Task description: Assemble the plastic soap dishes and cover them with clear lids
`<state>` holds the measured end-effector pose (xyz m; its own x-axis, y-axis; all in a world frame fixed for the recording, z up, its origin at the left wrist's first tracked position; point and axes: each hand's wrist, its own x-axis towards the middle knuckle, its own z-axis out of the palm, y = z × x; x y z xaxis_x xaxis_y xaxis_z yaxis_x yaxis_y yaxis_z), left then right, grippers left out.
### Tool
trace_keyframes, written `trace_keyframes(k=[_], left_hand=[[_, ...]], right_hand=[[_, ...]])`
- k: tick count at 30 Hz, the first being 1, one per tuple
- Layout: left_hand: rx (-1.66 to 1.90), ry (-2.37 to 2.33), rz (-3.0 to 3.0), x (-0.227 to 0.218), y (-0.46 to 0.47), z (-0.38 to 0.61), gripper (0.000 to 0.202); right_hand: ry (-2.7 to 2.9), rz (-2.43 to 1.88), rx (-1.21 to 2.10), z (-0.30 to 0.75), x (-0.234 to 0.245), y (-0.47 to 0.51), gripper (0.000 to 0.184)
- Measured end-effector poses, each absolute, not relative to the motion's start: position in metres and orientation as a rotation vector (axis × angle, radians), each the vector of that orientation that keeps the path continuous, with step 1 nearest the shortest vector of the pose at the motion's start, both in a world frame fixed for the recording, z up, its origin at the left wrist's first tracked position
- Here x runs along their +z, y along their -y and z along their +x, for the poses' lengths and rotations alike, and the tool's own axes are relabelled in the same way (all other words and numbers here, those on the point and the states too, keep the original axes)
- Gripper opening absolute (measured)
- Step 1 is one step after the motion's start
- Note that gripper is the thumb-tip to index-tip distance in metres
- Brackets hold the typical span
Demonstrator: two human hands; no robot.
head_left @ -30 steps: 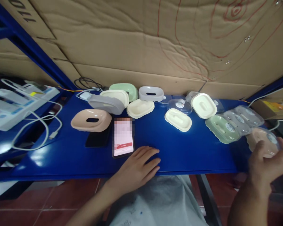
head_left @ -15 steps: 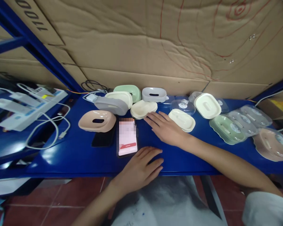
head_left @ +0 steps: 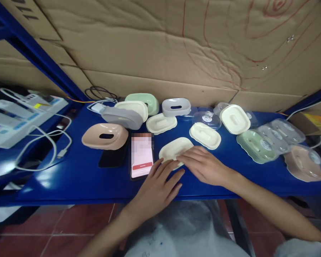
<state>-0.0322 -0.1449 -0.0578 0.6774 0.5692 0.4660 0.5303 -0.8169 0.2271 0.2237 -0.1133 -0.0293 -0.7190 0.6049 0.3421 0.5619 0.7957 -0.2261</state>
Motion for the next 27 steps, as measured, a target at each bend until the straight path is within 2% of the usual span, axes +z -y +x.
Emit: trace_keyframes(k=[6, 12, 17, 27], left_hand=[[0.715, -0.963, 2.820, -0.057, 0.144, -0.029, 0.035], [0.695, -0.815, 2.744, -0.053, 0.145, -0.032, 0.022], [0.688, -0.697, 2.699, -0.053, 0.146, -0.034, 0.017], [0.732, -0.674, 2.669, -0.054, 0.146, -0.036, 0.013]], right_hand=[[2.308, -1.488, -0.158, 0.284, -0.043, 0.117, 0.042], [2.205, -1.577, -0.205, 0.307, -0.043, 0.109, 0.037], [1.920, -1.852, -0.627, 0.330, -0.020, 0.093, 0.051], [2.330, -1.720, -0.437, 0.309, -0.016, 0.049, 0.043]])
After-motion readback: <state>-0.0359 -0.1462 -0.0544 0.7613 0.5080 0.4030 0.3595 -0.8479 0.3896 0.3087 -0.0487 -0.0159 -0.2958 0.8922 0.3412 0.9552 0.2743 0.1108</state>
